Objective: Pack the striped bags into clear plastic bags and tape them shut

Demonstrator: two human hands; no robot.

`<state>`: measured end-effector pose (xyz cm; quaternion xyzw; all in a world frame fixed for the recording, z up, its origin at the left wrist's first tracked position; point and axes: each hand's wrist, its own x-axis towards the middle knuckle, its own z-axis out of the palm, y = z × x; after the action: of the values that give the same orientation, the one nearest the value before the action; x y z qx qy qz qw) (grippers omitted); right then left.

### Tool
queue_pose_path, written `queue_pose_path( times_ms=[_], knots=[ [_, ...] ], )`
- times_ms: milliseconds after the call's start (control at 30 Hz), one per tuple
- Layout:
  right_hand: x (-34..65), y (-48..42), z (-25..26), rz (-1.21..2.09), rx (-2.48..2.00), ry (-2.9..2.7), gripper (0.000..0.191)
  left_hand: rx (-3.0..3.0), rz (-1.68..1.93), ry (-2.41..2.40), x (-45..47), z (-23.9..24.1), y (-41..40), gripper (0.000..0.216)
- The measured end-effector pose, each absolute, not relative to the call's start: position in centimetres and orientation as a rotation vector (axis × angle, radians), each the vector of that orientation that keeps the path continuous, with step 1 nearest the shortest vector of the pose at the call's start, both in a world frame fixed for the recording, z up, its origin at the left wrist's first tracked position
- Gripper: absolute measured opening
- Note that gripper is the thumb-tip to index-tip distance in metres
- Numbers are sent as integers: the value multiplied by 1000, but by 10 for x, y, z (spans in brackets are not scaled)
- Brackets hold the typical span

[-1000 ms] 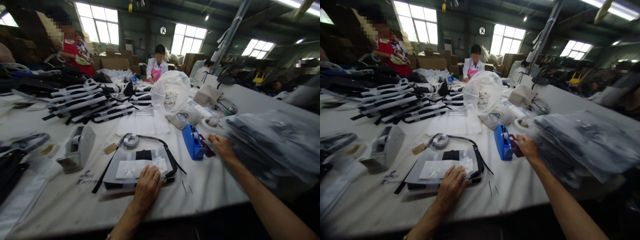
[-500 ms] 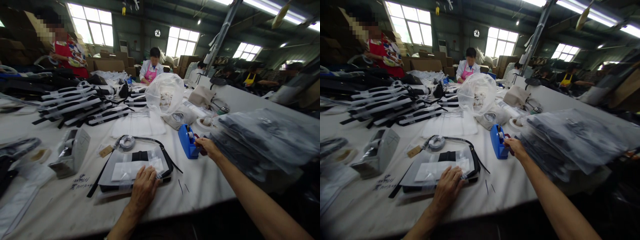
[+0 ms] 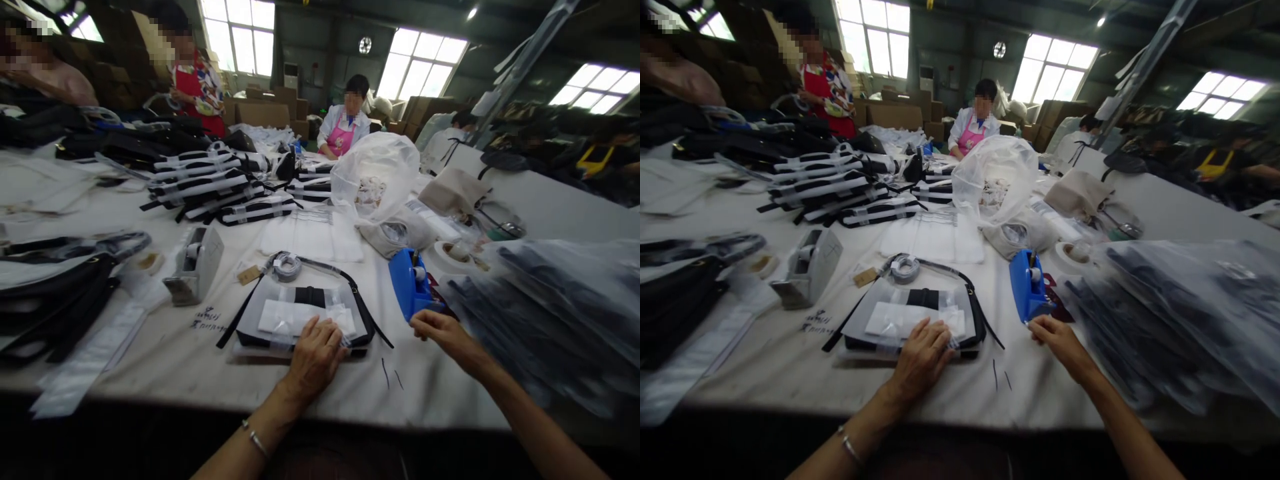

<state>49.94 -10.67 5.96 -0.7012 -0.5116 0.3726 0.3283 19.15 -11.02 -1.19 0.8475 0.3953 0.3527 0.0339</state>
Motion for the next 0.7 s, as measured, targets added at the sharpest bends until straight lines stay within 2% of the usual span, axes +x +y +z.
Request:
queue_pose_path(
  times_ms=[167, 300, 400, 500, 600, 700],
  knots=[
    [425, -57, 116, 1284, -1500, -2114, 25, 2580, 1054, 1228, 191, -12, -111, 22],
    [368, -4, 124, 1214, -1349, -2778, 16, 2578, 1080, 1229, 192, -15, -111, 25],
    [326, 22, 110, 944, -1293, -3300, 14, 2566, 1112, 1230, 193, -18, -111, 25],
    [292, 34, 94, 462, -1104, -3712, 21, 2542, 1113, 1238, 194, -20, -111, 24],
    [277, 44, 82, 46, -698, -3879, 27, 2533, 1106, 1230, 194, -21, -110, 23],
    [281, 60, 74, -60, -418, -3874, 33, 2529, 1110, 1232, 194, -21, -110, 23]
  ],
)
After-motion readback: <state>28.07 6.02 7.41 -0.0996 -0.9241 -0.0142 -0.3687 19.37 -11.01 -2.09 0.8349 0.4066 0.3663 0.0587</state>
